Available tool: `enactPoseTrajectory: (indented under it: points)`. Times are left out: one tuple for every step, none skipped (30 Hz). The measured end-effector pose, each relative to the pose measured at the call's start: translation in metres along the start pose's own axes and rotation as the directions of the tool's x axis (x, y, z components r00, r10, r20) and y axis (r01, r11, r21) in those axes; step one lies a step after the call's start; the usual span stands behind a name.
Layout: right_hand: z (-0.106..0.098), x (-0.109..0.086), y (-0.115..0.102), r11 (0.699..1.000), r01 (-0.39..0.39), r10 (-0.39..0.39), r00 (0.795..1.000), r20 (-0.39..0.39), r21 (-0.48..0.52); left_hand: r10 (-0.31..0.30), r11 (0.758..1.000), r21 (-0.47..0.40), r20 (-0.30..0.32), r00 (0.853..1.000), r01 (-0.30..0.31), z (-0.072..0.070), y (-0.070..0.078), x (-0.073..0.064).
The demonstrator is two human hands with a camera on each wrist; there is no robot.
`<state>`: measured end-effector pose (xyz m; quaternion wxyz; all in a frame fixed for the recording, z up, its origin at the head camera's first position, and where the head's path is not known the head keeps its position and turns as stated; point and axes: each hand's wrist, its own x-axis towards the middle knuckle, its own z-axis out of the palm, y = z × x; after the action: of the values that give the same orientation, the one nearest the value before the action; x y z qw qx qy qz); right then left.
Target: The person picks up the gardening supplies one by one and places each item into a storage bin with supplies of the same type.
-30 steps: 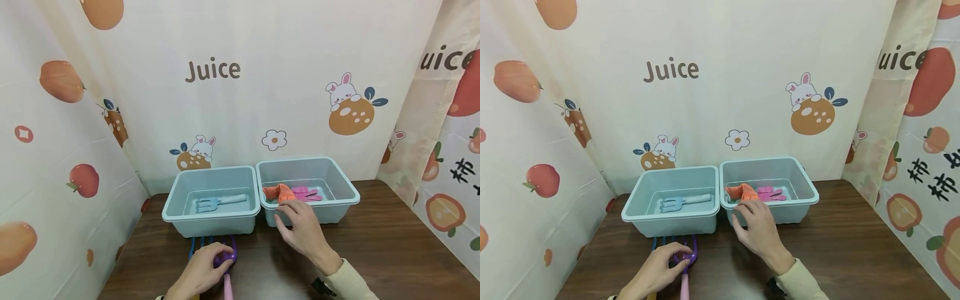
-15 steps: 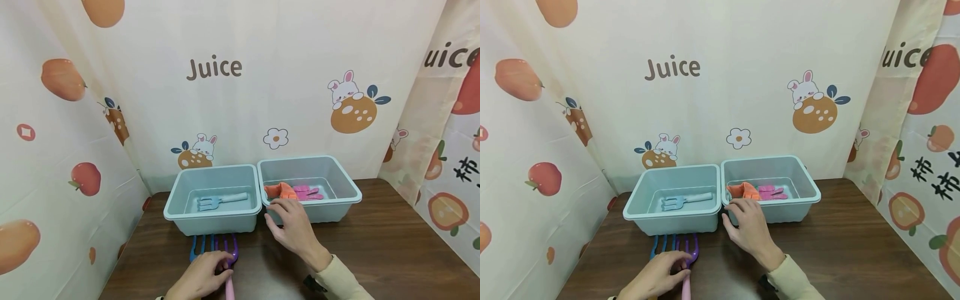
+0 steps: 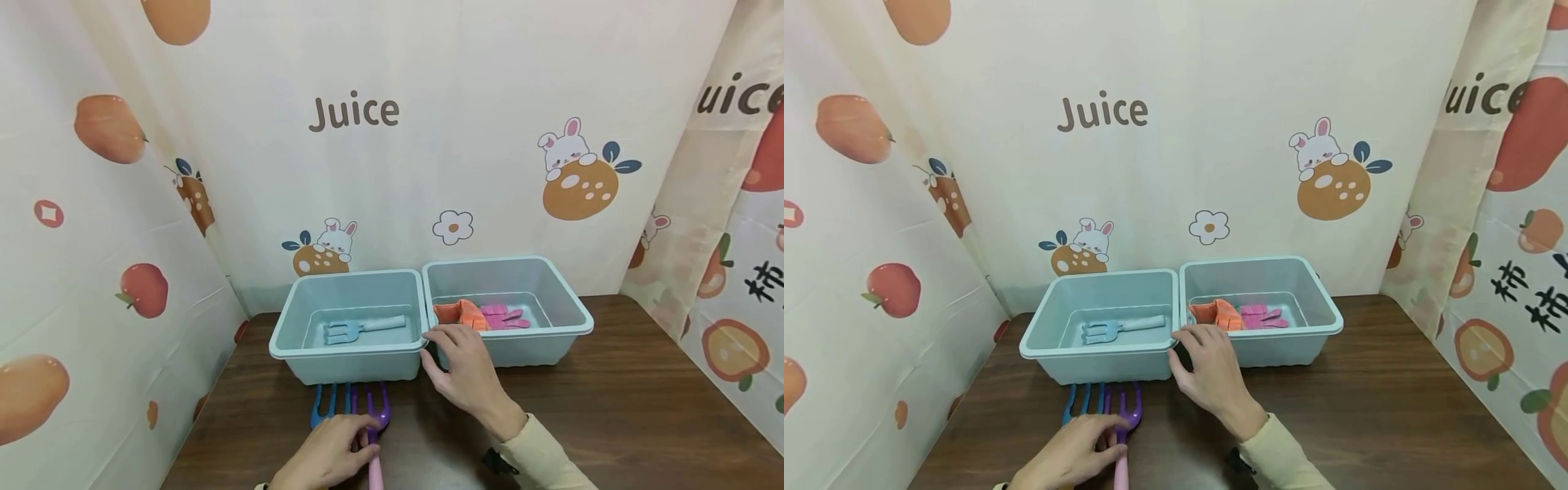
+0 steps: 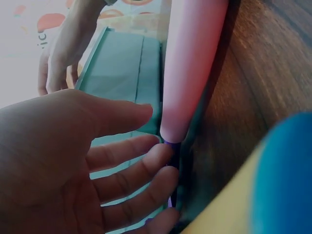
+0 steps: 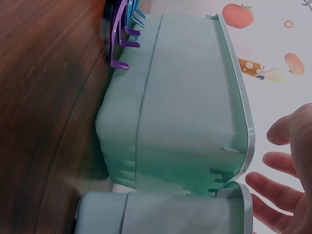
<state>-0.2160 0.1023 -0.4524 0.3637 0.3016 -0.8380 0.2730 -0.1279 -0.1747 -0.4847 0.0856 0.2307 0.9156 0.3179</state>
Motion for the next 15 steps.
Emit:
enactPoseTrajectory:
  points:
    - [0.001,0.001,-0.001,1.0,-0.001,0.001,1.0,0.004,-0.002,0.001,1.0,0.001,0.006,1.0,-0.001,0.0,-0.001,-0.001]
    - [0.003,0.001,-0.002,1.0,-0.001,0.001,1.0,0.007,-0.003,-0.002,1.0,0.005,0.011,1.0,0.002,0.001,-0.001,-0.001]
    - [0.004,0.002,-0.003,1.0,-0.001,0.001,1.0,0.01,-0.003,-0.004,1.0,0.007,0.017,1.0,0.004,0.001,-0.002,-0.002]
    - [0.005,0.003,-0.004,1.0,-0.002,0.002,1.0,0.011,-0.002,-0.003,1.0,0.008,0.022,1.0,0.003,0.001,-0.003,-0.002]
    - [0.006,0.003,-0.005,1.0,-0.003,0.003,1.0,0.012,-0.002,-0.004,1.0,0.004,0.026,1.0,0.004,0.002,-0.004,-0.002]
    - [0.007,0.003,-0.005,1.0,-0.002,0.002,1.0,0.009,0.0,-0.004,1.0,0.0,0.028,1.0,0.004,0.002,-0.004,-0.002]
    - [0.008,0.004,-0.005,1.0,-0.001,0.001,1.0,0.006,-0.001,-0.003,1.0,-0.005,0.029,1.0,0.003,0.002,-0.004,-0.002]
    - [0.009,0.004,-0.006,1.0,0.002,-0.002,1.0,0.002,0.0,-0.005,1.0,-0.01,0.029,1.0,0.006,0.002,-0.005,-0.002]
    - [0.01,0.005,-0.006,1.0,0.004,-0.004,1.0,-0.003,0.0,-0.008,1.0,-0.014,0.028,1.0,0.008,0.003,-0.005,-0.001]
    - [0.012,0.005,-0.006,1.0,0.009,-0.009,1.0,-0.009,0.002,-0.01,1.0,-0.013,0.024,1.0,0.01,0.003,-0.004,-0.001]
    - [0.013,0.006,-0.006,1.0,0.014,-0.013,1.0,-0.015,0.003,-0.013,1.0,-0.014,0.018,1.0,0.013,0.005,-0.004,0.0]
    - [0.014,0.006,-0.006,1.0,0.017,-0.017,1.0,-0.019,0.003,-0.02,1.0,-0.023,0.014,1.0,0.02,0.006,-0.004,0.0]
    - [0.015,0.007,-0.006,1.0,0.02,-0.02,1.0,-0.021,0.003,-0.032,0.999,-0.035,0.009,0.999,0.032,0.008,-0.004,0.001]
    - [0.015,0.007,-0.006,1.0,0.024,-0.024,0.999,-0.023,0.003,-0.047,0.998,-0.043,0.001,0.999,0.047,0.011,-0.003,0.002]
    - [0.016,0.008,-0.006,1.0,0.029,-0.029,0.999,-0.024,0.004,-0.061,0.997,-0.048,-0.01,0.998,0.061,0.013,-0.002,0.003]
